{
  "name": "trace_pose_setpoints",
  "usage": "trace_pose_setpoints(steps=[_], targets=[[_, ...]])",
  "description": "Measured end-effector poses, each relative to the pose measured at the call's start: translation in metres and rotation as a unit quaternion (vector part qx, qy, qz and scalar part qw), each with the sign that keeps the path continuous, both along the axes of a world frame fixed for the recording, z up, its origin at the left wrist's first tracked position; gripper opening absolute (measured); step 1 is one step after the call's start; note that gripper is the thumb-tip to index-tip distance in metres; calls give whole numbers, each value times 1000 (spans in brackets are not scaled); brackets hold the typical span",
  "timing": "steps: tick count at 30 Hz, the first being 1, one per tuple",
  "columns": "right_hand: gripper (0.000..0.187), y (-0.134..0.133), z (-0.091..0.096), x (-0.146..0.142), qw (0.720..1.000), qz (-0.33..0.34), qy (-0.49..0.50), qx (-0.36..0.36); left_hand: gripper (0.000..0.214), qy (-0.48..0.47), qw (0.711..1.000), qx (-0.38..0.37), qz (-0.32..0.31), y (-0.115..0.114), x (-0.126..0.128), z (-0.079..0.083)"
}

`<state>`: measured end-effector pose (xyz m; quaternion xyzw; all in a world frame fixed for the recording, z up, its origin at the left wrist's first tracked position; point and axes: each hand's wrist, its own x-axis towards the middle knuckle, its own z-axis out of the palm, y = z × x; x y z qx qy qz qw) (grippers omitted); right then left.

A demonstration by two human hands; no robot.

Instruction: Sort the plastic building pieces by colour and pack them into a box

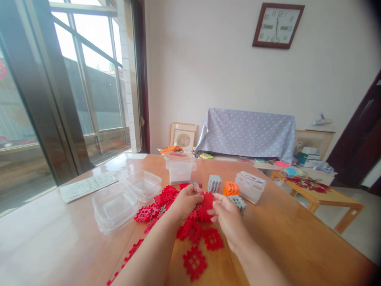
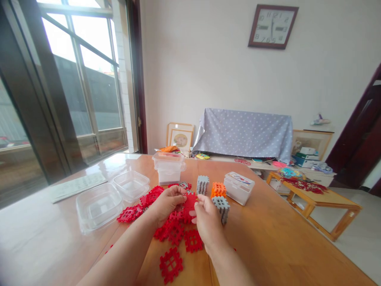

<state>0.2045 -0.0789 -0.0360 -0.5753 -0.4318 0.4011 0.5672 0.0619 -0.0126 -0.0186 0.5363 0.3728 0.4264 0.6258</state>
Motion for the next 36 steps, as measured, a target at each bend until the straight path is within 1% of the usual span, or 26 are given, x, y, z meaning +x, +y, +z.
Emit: trace_pose_setpoints(steps=[2,3,6,8,11,14,19,22,27,33,36], targets=[[51,2,-5,4,992,-3,-122,4,27,11,1000,2,6,3,3,-7],[54,3,-8,6,982,-2,-188,11,27,19,1000,6,10,5,5,-11],[60,3,-13,9,936,3,-350,38,19,63,997,42,30,10,7,-21],[57,4,-13,10,911,2,-410,42,14,110,989,84,46,12,8,-25],[49,4,-12,12,885,8,-464,29,11,180,971,143,58,15,6,-27],[45,3,-10,13,873,17,-487,19,16,235,955,174,55,15,4,-25],[36,3,-9,16,870,26,-492,6,28,293,936,187,51,13,2,-24],[29,4,-11,16,865,37,-500,-6,30,310,930,195,38,12,1,-27],[12,4,-11,16,855,46,-517,-14,32,328,924,198,18,13,1,-30],[4,4,-10,16,852,51,-520,-23,28,339,919,199,19,14,1,-31],[4,4,-11,16,858,68,-508,-24,27,343,918,201,16,14,0,-31]])
